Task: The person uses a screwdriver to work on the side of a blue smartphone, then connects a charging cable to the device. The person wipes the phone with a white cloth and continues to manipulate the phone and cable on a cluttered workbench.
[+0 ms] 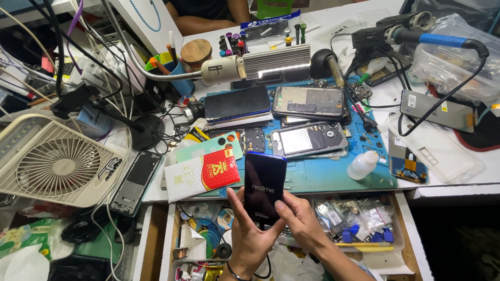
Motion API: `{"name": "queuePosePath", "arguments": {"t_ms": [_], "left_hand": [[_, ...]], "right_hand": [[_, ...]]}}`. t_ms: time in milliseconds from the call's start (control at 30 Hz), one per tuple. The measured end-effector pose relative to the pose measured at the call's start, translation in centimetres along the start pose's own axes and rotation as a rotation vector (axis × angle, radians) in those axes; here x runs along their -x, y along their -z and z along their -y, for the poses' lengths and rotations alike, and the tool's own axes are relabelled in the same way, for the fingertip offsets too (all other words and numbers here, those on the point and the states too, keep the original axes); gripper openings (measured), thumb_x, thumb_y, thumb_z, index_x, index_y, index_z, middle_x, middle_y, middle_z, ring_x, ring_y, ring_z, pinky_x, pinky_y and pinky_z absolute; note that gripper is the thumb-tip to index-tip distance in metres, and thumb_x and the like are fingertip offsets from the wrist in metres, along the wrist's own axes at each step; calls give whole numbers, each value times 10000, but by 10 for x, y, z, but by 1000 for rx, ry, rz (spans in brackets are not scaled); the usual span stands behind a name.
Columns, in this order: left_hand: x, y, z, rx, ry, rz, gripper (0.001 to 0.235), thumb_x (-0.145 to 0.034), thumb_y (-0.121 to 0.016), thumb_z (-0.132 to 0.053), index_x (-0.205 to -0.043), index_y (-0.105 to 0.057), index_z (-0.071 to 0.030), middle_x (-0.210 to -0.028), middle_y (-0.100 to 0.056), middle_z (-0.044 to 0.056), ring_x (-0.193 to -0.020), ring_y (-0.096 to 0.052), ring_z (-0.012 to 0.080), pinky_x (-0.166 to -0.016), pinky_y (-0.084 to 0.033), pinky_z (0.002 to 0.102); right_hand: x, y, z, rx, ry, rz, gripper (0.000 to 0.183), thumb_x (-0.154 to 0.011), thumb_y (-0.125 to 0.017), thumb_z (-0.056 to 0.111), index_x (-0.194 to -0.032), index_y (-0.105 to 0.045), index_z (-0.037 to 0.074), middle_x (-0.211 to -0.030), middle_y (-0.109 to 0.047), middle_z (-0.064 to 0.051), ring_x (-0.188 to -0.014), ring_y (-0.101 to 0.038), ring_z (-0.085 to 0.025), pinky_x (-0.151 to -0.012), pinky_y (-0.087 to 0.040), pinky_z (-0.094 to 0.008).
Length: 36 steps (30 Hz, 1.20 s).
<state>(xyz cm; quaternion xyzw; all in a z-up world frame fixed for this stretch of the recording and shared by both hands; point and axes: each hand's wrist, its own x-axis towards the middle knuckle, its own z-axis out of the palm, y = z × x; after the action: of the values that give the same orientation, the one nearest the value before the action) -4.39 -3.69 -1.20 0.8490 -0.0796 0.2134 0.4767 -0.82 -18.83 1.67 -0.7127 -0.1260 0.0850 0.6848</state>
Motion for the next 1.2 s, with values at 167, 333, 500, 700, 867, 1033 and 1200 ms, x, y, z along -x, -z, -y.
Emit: {"name": "queuePosePath", "arguments": {"t_ms": [167,333,500,700,867,1033,1200], "left_hand": [[-8,11,-20,314,71,99,1322,-812,-847,-107,-1583,226,-148,-1555,-398,267,-1400,-523,333,-1016,-582,367],[-15,20,-30,586,257,157,1117,-888,-629,-139,-1585,242,-186,-1537,-473,280,-1340,-605,331,-1080,-524,391],[-19,22,-33,656,273,203,1049,-904,-549,-46,-1590,225,-221,-1526,-517,255,-1238,-677,296,-1030,-558,366],[-19,18,-33,628,307,178,1086,-872,-609,-125,-1604,188,-208,-1507,-551,217,-1143,-699,238,-941,-580,318],[-17,19,-28,600,316,190,1074,-872,-632,-205,-1614,146,-199,-1522,-537,217,-1171,-696,253,-966,-580,337],[-25,15,-27,626,408,213,1195,-798,-774,-354,-1628,67,-174,-1621,-388,199,-1388,-564,286,-1068,-527,363],[-13,7,-10,1107,615,238,1079,-755,-810,-181,-1652,-211,-157,-1483,-512,91,-966,-598,129,-864,-525,270]], "right_hand": [[-7,-1,-15,-201,-100,-92,406,-1001,-491,321,-1204,-693,33,-999,-738,-53,-918,-662,-146,-801,-554,-306],[-11,2,-15,-416,-115,-162,385,-1039,-473,312,-1164,-662,0,-991,-711,-93,-896,-662,-173,-778,-570,-315],[-13,3,-14,-450,-112,-184,469,-1035,-434,314,-1299,-630,-20,-1164,-720,-149,-1074,-675,-229,-931,-555,-341],[-13,3,-11,-474,-130,-192,470,-1029,-435,304,-1308,-632,-19,-1181,-726,-160,-1093,-681,-240,-946,-559,-352],[-14,1,-3,-441,-132,-195,490,-1020,-432,315,-1333,-621,-11,-1243,-726,-165,-1155,-683,-249,-999,-546,-356],[-12,2,10,-275,-175,-149,513,-999,-431,375,-1295,-647,16,-1133,-754,-132,-1039,-698,-210,-900,-568,-339],[1,-2,-6,15,-109,36,1018,-837,-168,809,-1507,-542,139,-1166,-501,-78,-972,-547,-177,-870,-538,-325]]}}
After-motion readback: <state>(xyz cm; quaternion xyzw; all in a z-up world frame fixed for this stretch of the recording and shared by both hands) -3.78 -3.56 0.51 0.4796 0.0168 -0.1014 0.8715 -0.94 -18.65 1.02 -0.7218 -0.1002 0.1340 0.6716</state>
